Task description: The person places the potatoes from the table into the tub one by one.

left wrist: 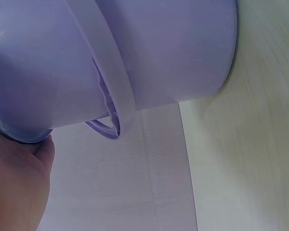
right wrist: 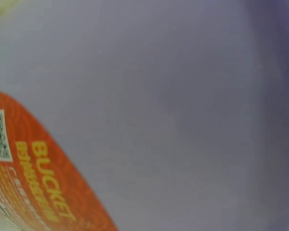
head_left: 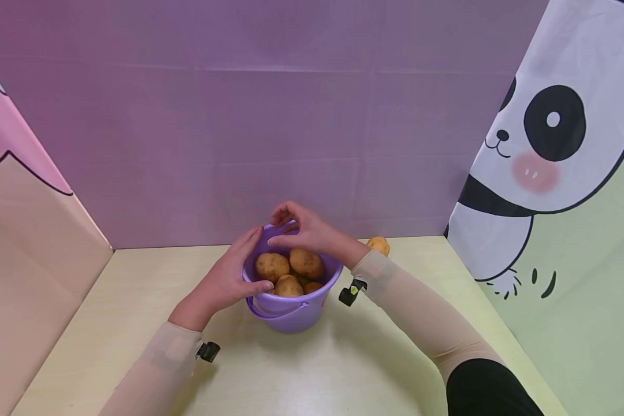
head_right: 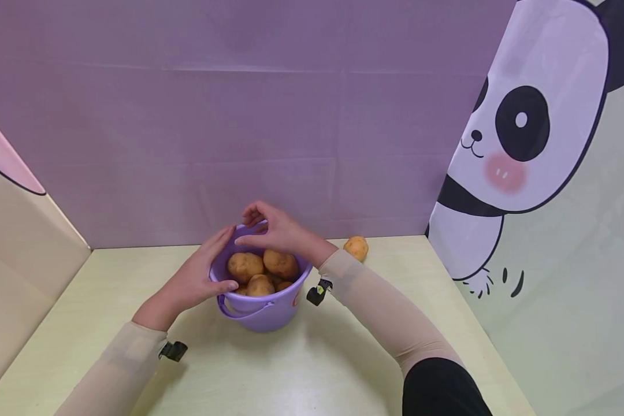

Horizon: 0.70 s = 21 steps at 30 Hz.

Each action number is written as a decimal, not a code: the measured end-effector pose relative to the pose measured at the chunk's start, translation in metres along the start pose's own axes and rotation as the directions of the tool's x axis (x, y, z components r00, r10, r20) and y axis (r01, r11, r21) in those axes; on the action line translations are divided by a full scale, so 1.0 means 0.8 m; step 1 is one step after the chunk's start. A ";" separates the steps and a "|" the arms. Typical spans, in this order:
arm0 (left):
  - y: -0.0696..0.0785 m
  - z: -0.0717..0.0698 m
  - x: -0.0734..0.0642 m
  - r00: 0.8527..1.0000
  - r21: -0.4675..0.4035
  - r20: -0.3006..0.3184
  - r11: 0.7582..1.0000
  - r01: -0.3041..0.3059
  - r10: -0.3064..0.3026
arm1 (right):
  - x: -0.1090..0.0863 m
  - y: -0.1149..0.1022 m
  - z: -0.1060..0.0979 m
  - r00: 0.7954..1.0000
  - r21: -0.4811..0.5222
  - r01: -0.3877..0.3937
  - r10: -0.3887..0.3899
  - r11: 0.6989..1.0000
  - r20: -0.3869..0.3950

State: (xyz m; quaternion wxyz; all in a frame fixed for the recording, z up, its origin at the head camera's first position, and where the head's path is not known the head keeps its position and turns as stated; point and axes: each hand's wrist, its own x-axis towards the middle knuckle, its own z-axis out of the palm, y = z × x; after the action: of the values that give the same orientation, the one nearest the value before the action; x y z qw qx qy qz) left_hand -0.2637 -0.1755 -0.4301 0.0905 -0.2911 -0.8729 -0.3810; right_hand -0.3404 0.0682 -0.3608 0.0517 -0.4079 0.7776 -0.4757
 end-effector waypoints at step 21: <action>-0.002 0.001 -0.001 1.000 -0.008 0.000 1.000 0.001 -0.001 | -0.016 0.007 -0.018 1.000 -0.057 0.011 -0.011 0.998 -0.008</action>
State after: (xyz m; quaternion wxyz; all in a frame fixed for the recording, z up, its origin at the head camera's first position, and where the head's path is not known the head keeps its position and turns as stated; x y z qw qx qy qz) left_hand -0.2634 -0.1763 -0.4316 0.0893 -0.2909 -0.8715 -0.3845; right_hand -0.3422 0.0879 -0.3615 0.0343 -0.4113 0.7888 -0.4555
